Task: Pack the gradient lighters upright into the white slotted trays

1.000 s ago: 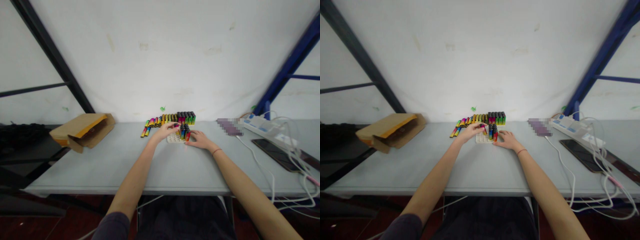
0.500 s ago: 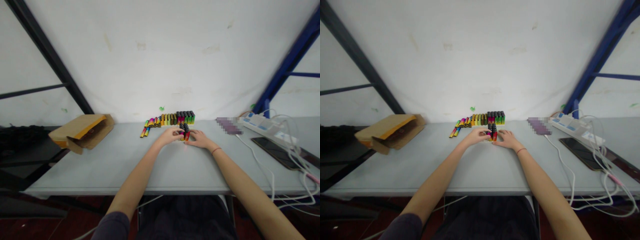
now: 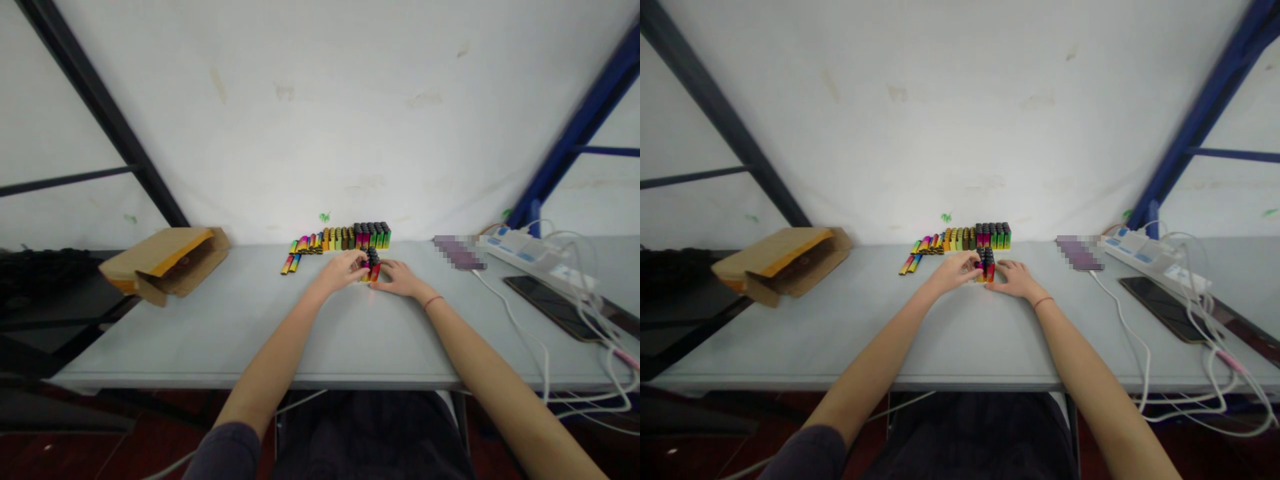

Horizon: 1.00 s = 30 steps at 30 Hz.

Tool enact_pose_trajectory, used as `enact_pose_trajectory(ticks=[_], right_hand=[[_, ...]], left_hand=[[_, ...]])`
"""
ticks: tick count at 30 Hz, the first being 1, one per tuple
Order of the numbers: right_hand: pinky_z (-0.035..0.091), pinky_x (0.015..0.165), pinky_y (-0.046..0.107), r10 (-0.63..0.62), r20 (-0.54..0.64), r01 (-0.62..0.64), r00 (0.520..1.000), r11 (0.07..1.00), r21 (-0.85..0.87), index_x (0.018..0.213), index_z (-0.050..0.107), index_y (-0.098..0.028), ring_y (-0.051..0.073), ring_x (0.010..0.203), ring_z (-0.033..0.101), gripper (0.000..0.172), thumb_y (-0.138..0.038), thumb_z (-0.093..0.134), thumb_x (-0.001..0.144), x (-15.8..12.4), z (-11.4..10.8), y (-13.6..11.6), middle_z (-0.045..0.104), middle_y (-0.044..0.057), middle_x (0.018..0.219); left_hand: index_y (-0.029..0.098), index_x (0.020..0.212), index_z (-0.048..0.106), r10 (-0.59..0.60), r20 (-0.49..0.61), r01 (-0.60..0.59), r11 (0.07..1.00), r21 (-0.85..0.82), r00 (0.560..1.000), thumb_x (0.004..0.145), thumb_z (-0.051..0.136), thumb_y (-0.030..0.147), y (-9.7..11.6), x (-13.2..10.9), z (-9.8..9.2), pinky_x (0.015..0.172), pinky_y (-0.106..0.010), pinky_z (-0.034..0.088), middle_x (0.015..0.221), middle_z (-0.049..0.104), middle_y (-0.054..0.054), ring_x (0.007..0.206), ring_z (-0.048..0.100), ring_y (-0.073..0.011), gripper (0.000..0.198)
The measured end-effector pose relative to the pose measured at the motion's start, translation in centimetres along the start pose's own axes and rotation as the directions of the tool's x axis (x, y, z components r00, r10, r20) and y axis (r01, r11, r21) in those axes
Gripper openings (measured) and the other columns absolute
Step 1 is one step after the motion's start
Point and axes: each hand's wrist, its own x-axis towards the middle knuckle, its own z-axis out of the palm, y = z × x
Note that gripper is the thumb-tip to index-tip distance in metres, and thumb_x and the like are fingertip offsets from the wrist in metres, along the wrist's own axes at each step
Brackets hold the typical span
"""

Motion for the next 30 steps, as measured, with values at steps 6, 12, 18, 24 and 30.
enact_pose_trajectory(ticks=[6,12,18,24,30], right_hand=[[0.035,0.123,0.054,0.012,0.001,-0.012,1.0,1.0,-0.008,0.149,0.062,-0.022,0.04,0.147,0.048,0.083,-0.081,0.057,0.091,0.0,-0.1,-0.1,0.055,0.017,0.158],[0.034,0.123,0.054,0.019,0.02,-0.019,1.0,1.0,-0.002,0.149,0.061,-0.017,0.041,0.148,0.046,0.084,-0.079,0.057,0.092,-0.1,-0.4,-0.3,0.053,0.02,0.159],[0.035,0.122,0.056,0.012,0.017,-0.012,1.0,1.0,0.013,0.149,0.062,-0.021,0.042,0.147,0.047,0.083,-0.08,0.058,0.09,-0.1,-0.4,-0.2,0.054,0.018,0.159],[0.035,0.123,0.053,0.021,0.028,-0.021,0.999,1.0,-0.008,0.149,0.061,-0.019,0.041,0.147,0.048,0.083,-0.078,0.058,0.092,-0.1,-0.5,-0.3,0.053,0.018,0.159],[0.035,0.123,0.054,0.01,0.02,-0.01,1.0,1.0,0.007,0.148,0.062,-0.018,0.042,0.147,0.048,0.084,-0.079,0.057,0.091,-0.1,-0.5,-0.3,0.054,0.018,0.159]], left_hand=[[0.02,0.113,0.069,0.003,0.001,-0.003,0.998,0.063,1.0,0.096,0.064,0.036,0.4,-0.2,-0.4,0.091,-0.031,0.054,0.107,0.072,-0.005,0.087,0.068,-0.0173,0.024],[0.022,0.134,0.067,-0.27,-0.175,0.298,0.941,0.159,0.947,0.103,0.053,0.036,0.1,-0.3,-3.1,0.093,-0.032,0.05,0.109,0.075,-0.008,0.093,0.069,-0.022,0.037],[0.019,0.124,0.076,-0.64,-0.431,0.772,0.532,0.348,0.636,0.1,0.049,0.028,-3.5,-3.1,-7.0,0.105,-0.052,0.045,0.135,0.066,-0.022,0.128,0.054,-0.0399,0.038],[0.028,0.121,0.078,-0.735,-0.343,0.805,0.474,0.356,0.585,0.091,0.066,0.044,-5.0,-4.4,-6.8,0.104,-0.06,0.043,0.141,0.064,-0.019,0.134,0.049,-0.0456,0.036],[0.025,0.113,0.077,-0.74,-0.231,0.753,0.516,0.408,0.632,0.091,0.066,0.033,-4.7,-3.4,-5.9,0.107,-0.057,0.04,0.122,0.075,-0.017,0.127,0.06,-0.0422,0.026]])
